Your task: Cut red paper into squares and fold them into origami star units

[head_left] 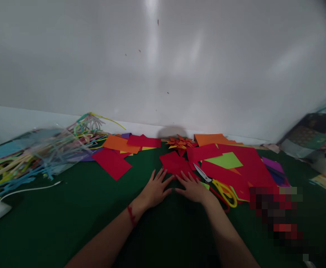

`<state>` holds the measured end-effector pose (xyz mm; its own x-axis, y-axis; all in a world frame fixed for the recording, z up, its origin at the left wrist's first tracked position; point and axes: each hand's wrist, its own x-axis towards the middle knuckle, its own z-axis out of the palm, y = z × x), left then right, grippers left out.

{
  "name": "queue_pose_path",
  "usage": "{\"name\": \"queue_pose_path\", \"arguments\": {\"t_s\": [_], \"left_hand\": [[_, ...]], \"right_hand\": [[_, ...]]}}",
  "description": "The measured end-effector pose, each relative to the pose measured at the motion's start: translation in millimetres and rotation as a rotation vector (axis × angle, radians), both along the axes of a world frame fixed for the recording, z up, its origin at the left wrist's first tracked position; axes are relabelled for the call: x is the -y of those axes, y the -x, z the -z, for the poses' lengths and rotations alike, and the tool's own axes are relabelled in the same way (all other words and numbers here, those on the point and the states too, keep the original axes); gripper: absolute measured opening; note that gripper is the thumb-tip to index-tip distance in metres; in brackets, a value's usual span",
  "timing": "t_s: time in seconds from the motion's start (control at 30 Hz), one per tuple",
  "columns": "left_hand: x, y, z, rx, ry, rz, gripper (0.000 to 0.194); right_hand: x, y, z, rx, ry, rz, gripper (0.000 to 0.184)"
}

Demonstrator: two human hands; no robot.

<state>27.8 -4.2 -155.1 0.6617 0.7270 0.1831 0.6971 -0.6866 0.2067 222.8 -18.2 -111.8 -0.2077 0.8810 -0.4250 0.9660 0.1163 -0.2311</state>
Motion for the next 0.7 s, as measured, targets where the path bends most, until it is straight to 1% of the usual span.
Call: {"name": "queue_pose_path", "arguments": {"t_s": [0.17,0.3,0.4,0.53,0.63,0.7], "left_hand": [[5,0,-4.3,-0.032,-0.018,-0.021,0.049],[24,7,-10.1,-0.042,-0.007,-0.025,0.049],[47,22,-15.1,-0.034,0.018,0.002,0.049],[80,46,-20.5,0.008,0.013,0.090,0.048],[99,56,-22.2,0.045,0.007,0.103,0.044],[106,57,-21.6,0.073,-0.001,0.080,0.044]], "right_hand": [[-3,-4,5.1,-0.029,-0.008,0.028,0.065],[-2,-4,7.3,-0.058,-0.088,0.057,0.062],[0,-5,7.9,-0.081,-0.215,0.086,0.056],[9,-7,11.4,-0.111,-0.379,0.091,0.041],[24,-5,17.6,-0.164,-0.518,0.027,0.032],[36,-2,21.6,-0.240,-0.647,-0.060,0.029]]}}
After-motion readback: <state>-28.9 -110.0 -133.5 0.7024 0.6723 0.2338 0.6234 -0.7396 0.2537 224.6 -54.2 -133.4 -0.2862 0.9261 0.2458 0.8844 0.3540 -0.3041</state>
